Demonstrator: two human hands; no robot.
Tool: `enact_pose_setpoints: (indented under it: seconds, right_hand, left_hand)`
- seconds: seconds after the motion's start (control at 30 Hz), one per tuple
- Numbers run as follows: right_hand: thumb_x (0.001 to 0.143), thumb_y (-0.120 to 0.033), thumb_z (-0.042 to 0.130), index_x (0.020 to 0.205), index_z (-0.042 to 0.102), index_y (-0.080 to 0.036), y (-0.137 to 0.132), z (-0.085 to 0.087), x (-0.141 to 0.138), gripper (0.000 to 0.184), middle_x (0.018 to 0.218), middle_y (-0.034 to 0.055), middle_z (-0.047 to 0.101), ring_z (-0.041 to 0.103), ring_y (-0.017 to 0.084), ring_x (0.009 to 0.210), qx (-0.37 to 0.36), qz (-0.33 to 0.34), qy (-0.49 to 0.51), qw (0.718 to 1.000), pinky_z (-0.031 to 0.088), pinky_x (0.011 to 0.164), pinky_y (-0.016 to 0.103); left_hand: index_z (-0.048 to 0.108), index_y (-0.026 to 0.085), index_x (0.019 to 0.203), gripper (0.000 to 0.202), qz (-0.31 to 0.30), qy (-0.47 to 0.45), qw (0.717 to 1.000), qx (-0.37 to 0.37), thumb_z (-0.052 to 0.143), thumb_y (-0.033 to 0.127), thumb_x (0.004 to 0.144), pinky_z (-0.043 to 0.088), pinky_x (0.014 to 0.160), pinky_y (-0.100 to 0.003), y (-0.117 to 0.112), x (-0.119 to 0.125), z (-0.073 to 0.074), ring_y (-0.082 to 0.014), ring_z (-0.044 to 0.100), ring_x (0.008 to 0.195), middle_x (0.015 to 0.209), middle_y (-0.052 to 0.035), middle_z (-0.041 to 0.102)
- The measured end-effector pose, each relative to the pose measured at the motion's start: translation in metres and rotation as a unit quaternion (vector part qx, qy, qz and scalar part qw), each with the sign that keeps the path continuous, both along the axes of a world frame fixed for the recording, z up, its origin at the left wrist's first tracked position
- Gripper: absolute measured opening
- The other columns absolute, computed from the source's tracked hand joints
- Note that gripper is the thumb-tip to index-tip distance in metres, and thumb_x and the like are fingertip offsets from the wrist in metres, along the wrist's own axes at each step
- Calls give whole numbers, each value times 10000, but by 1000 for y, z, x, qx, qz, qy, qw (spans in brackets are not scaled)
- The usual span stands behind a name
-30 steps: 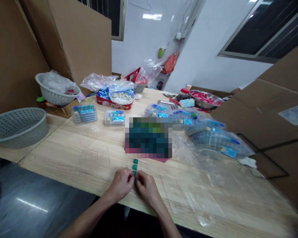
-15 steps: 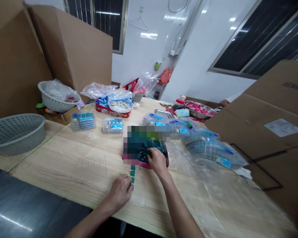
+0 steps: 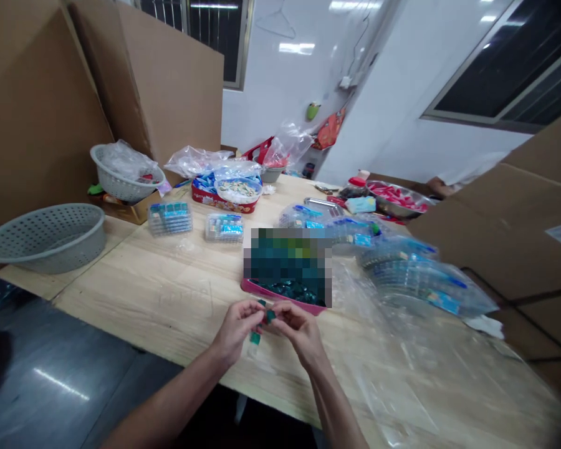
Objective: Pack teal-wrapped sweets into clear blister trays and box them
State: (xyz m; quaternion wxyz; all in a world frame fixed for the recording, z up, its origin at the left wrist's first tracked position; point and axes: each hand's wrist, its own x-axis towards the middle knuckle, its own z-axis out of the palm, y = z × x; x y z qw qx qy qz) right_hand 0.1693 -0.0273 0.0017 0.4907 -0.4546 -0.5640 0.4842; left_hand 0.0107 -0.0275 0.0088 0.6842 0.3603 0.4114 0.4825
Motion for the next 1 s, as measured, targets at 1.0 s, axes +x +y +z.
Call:
enact_pose_setpoints:
  seconds: [1.0]
  right_hand:
    - [774,-150,529,817,588,-193,-53,-20,-24,85,804,34,638,584,164,699,30,59,-244,968,455,663,261]
  left_hand:
    - [640,132,694,155,-137,372,908,135,517,48,653,398,574,-199,-23,-27,-22,-122,564,589,614,4,610]
